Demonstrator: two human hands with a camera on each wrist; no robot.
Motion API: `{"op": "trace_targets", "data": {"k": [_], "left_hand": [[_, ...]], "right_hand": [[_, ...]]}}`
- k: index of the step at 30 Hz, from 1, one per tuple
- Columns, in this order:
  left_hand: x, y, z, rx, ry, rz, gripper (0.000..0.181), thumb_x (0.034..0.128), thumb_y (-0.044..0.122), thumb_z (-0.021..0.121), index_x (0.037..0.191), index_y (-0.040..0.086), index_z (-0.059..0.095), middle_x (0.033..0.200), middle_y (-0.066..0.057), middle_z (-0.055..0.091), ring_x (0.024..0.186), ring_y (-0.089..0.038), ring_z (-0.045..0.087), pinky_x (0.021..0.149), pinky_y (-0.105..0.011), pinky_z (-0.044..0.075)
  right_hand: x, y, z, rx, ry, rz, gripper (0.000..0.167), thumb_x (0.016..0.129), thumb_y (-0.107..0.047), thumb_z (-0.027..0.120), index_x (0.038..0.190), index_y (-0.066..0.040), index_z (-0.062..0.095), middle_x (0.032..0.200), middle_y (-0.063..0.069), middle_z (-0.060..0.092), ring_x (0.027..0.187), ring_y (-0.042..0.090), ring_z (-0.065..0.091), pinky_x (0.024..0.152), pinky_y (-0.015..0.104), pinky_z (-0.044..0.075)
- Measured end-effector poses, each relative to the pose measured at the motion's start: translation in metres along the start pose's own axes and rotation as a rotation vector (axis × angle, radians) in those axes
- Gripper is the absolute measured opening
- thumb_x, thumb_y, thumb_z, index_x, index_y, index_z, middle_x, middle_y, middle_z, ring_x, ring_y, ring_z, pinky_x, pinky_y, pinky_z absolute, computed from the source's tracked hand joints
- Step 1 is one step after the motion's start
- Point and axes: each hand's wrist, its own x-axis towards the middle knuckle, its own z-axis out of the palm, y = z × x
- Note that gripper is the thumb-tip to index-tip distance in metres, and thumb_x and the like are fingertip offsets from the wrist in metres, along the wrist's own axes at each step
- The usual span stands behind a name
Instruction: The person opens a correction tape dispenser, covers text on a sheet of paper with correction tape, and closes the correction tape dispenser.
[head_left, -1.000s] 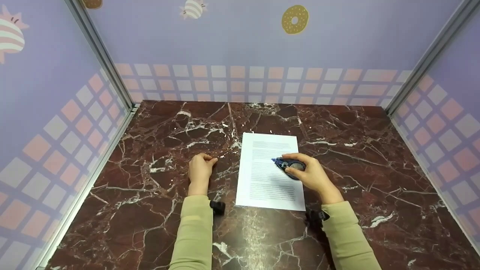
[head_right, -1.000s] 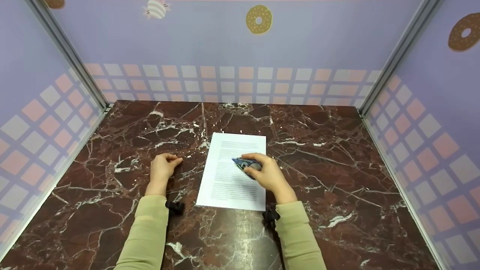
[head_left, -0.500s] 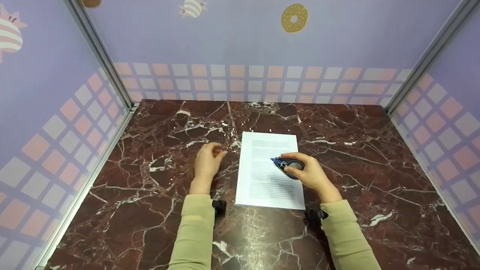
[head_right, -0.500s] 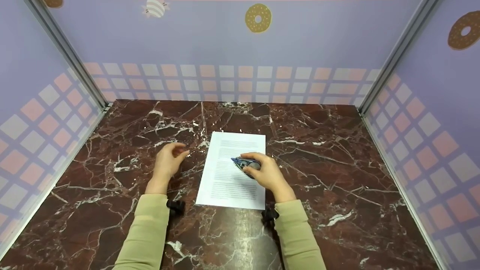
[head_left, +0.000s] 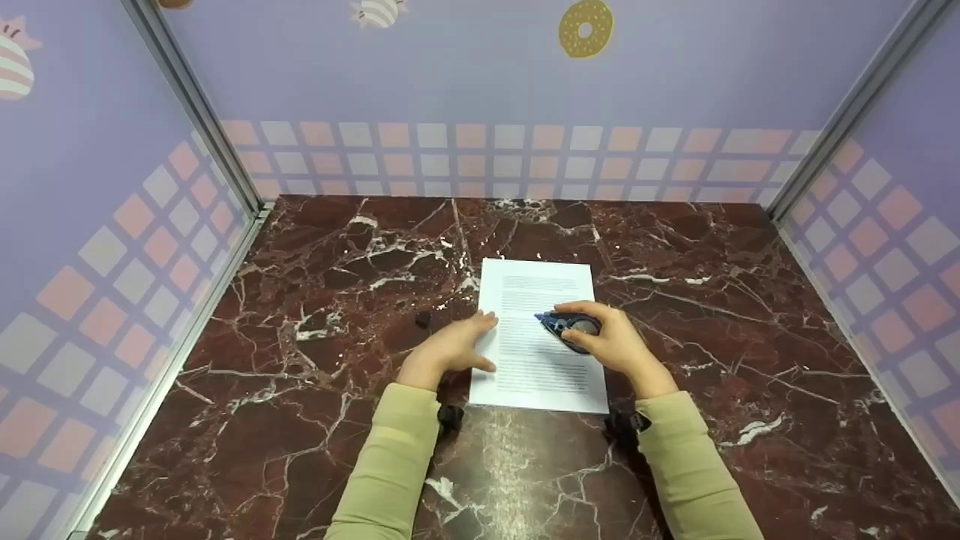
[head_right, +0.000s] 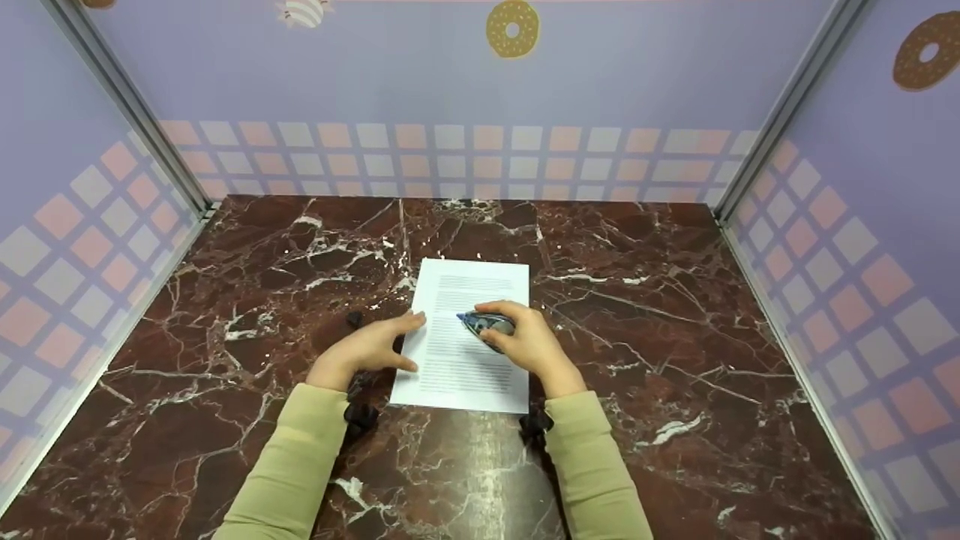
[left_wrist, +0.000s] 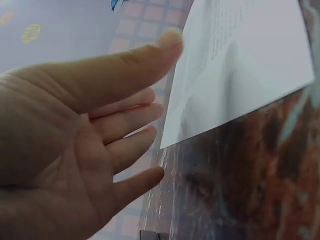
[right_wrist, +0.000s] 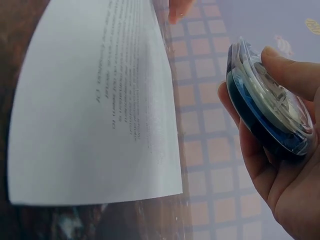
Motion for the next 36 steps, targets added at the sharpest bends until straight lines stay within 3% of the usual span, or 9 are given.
{"op": "trace_targets", "data": {"k": [6,12,18,26,36], "left_hand": [[-0.002,-0.001,0.005,0.013,-0.05,0.002,0.088,0.0816,0.012,0.084,0.156,0.0,0.04,0.169,-0.016,0.027,0.159,-0.036,0.023,0.133,-0.048,0.018],[0.003,-0.003,0.012,0.053,-0.067,-0.008,0.089,0.0834,0.018,0.084,0.157,0.001,0.038,0.171,-0.015,0.023,0.16,-0.034,0.02,0.133,-0.054,0.01],[0.01,-0.003,0.015,0.003,-0.064,-0.009,0.091,0.0836,0.023,0.083,0.158,0.002,0.036,0.172,-0.013,0.019,0.161,-0.031,0.015,0.134,-0.052,0.005],[0.011,-0.008,0.019,-0.017,-0.037,-0.006,0.094,0.081,0.028,0.086,0.158,0.005,0.038,0.172,-0.009,0.021,0.162,-0.029,0.015,0.134,-0.05,0.004],[0.009,-0.002,0.016,-0.015,-0.109,0.019,0.093,0.0851,0.02,0.083,0.159,-0.001,0.031,0.173,-0.013,0.012,0.162,-0.033,0.007,0.134,-0.049,0.006]], "right_hand": [[0.004,0.003,0.004,-0.026,-0.031,-0.027,0.04,0.089,-0.011,0.079,0.129,-0.012,0.073,0.133,0.014,0.071,0.12,0.035,0.066,0.101,0.051,0.054],[0.004,0.005,0.003,-0.083,-0.034,-0.051,0.039,0.088,-0.013,0.08,0.127,-0.013,0.072,0.127,0.013,0.074,0.108,0.032,0.071,0.094,0.048,0.056],[0.008,0.005,0.003,-0.121,-0.047,-0.122,0.035,0.086,-0.012,0.083,0.12,-0.015,0.077,0.118,0.011,0.077,0.105,0.03,0.074,0.091,0.046,0.06],[0.021,0.002,0.011,-0.213,-0.139,-0.273,0.033,0.089,-0.01,0.079,0.121,-0.014,0.075,0.118,0.009,0.077,0.112,0.03,0.072,0.102,0.049,0.058],[0.03,-0.009,0.02,-0.337,-0.254,-0.356,0.031,0.091,-0.014,0.078,0.121,-0.014,0.074,0.115,0.006,0.077,0.106,0.026,0.074,0.096,0.045,0.06]]}}
